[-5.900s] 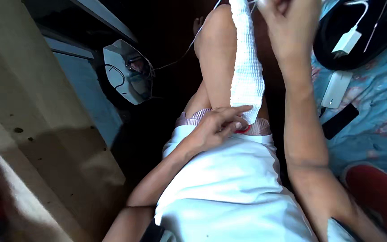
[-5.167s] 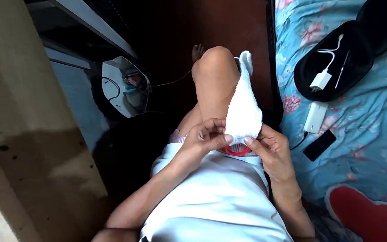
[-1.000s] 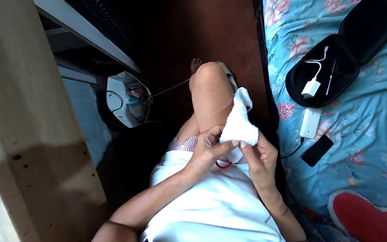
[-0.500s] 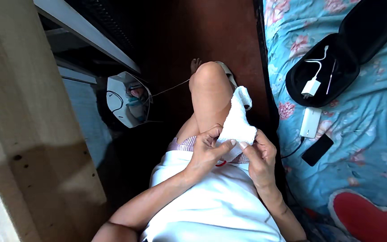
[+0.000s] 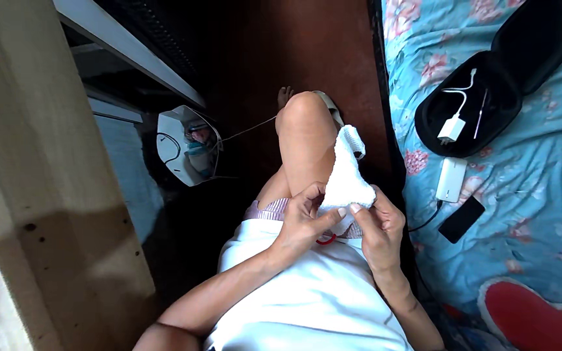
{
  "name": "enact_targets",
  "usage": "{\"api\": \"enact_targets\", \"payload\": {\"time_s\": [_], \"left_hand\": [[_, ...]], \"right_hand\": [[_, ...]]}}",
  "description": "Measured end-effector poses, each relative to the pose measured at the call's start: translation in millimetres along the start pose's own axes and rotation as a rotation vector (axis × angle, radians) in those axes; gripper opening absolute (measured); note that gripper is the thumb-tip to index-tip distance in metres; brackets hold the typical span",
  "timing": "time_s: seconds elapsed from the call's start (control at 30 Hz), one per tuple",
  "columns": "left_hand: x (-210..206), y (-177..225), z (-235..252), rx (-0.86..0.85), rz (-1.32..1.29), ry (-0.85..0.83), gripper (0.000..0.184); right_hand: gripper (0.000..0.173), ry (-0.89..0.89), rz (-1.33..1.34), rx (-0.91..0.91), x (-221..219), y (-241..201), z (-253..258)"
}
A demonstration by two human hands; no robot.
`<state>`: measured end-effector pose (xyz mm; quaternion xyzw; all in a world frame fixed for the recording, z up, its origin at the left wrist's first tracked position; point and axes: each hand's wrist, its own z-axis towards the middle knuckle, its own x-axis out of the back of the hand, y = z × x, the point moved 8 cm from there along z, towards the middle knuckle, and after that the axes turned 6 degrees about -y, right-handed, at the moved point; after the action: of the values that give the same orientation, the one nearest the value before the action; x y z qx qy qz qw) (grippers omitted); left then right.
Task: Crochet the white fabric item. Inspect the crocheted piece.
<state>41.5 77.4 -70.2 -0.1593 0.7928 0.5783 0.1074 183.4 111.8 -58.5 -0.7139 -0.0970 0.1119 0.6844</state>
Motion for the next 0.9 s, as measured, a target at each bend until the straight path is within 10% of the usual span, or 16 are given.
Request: {"api": "enact_targets", "payload": {"time_s": [0.5,0.9], "left_hand": [[5,-1,2,0.044,-0.145,0.045,0.012],[5,4,2,-0.116,0.078,0.042,0.009]], "right_hand": [[0.013,0.004,-0.201,0.138,-4,-7,-3],[0.026,-0.026,0.141,-0.069,-5,5,4]]}}
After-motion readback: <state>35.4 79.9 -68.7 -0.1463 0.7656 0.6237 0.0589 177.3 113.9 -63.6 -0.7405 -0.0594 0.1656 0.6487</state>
